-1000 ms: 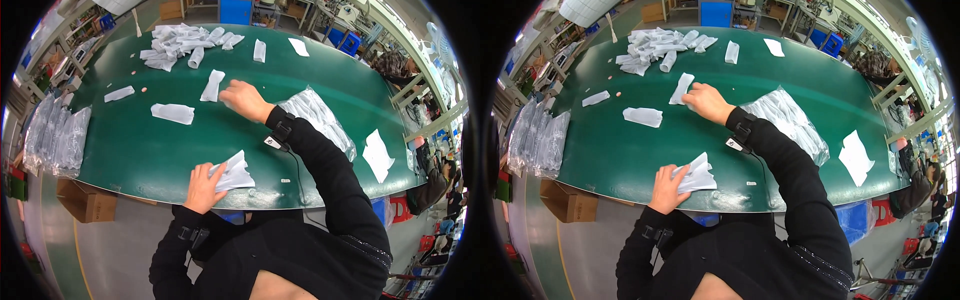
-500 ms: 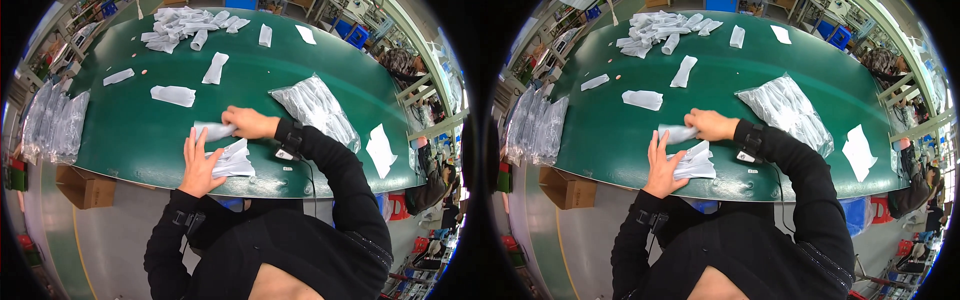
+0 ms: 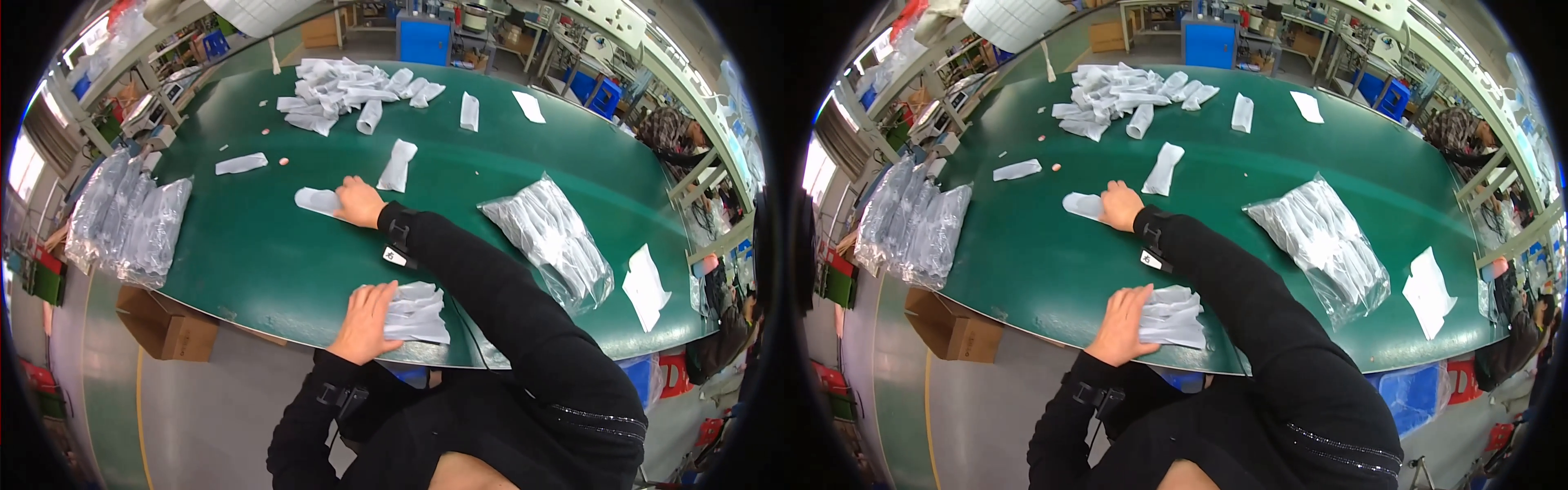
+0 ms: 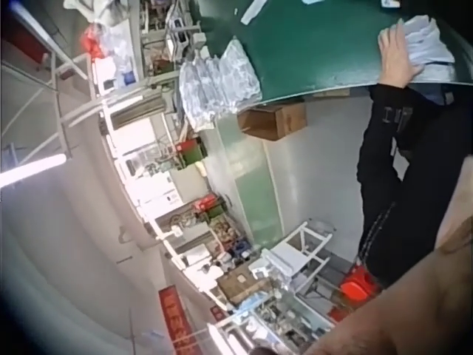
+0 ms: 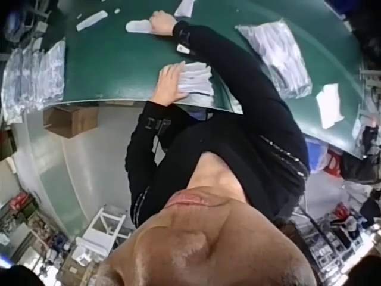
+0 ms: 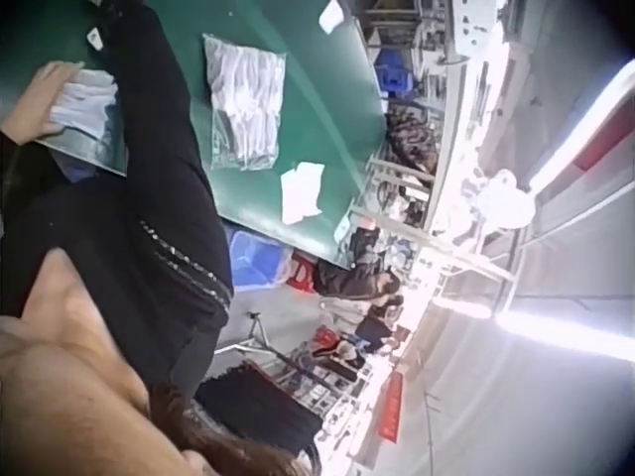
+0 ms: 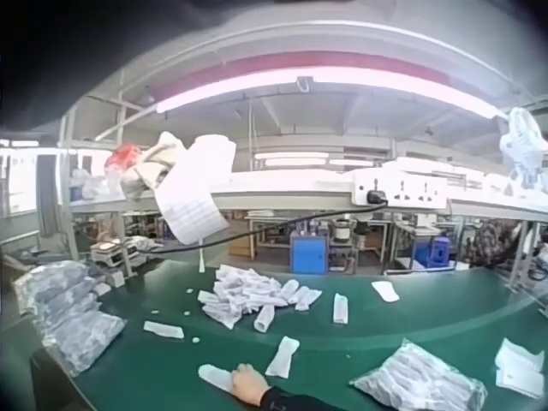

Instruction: The person gathers white foam pouches by hand, stacks them together, and slides the bundle into a clear plastic bag. After pressing the air out and folding the top over, they place the bag aside and repeat the process.

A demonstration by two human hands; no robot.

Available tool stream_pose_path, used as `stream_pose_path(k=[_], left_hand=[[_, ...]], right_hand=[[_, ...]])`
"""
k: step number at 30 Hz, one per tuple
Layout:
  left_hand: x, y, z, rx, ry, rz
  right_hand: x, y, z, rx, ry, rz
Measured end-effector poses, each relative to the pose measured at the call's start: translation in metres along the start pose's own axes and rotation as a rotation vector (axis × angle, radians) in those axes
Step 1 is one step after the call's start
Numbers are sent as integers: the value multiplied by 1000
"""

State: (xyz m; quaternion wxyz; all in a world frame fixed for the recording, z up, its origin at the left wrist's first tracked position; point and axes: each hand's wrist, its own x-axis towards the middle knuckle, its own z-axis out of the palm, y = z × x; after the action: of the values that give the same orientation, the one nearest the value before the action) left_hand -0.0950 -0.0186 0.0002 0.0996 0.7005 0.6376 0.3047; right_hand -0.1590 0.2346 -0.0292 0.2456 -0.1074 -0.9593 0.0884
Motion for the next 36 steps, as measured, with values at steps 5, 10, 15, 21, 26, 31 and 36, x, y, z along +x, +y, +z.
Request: stream_pose_path(k=[5, 10, 15, 21, 26, 31, 36], left_hand=[[-8, 3, -1, 55, -7, -4], [-11, -2, -3, 38, 13, 43], [-1, 6, 2, 28, -54, 34], [1, 14, 10, 22, -74, 68], [-2, 14, 15, -4, -40, 41], [3, 23, 10, 132, 8, 70], [16, 18, 3, 235, 66, 99]], right_hand=[[-18, -5, -22, 525, -148, 406], [-75, -11, -98, 1077, 30, 427], [-87, 0, -132, 978, 19, 300], [-88, -34, -112, 193, -244, 131], [-128, -29, -102, 67, -225, -70], [-155, -1, -124, 107, -576, 95], [-183, -7, -125, 318, -478, 67]])
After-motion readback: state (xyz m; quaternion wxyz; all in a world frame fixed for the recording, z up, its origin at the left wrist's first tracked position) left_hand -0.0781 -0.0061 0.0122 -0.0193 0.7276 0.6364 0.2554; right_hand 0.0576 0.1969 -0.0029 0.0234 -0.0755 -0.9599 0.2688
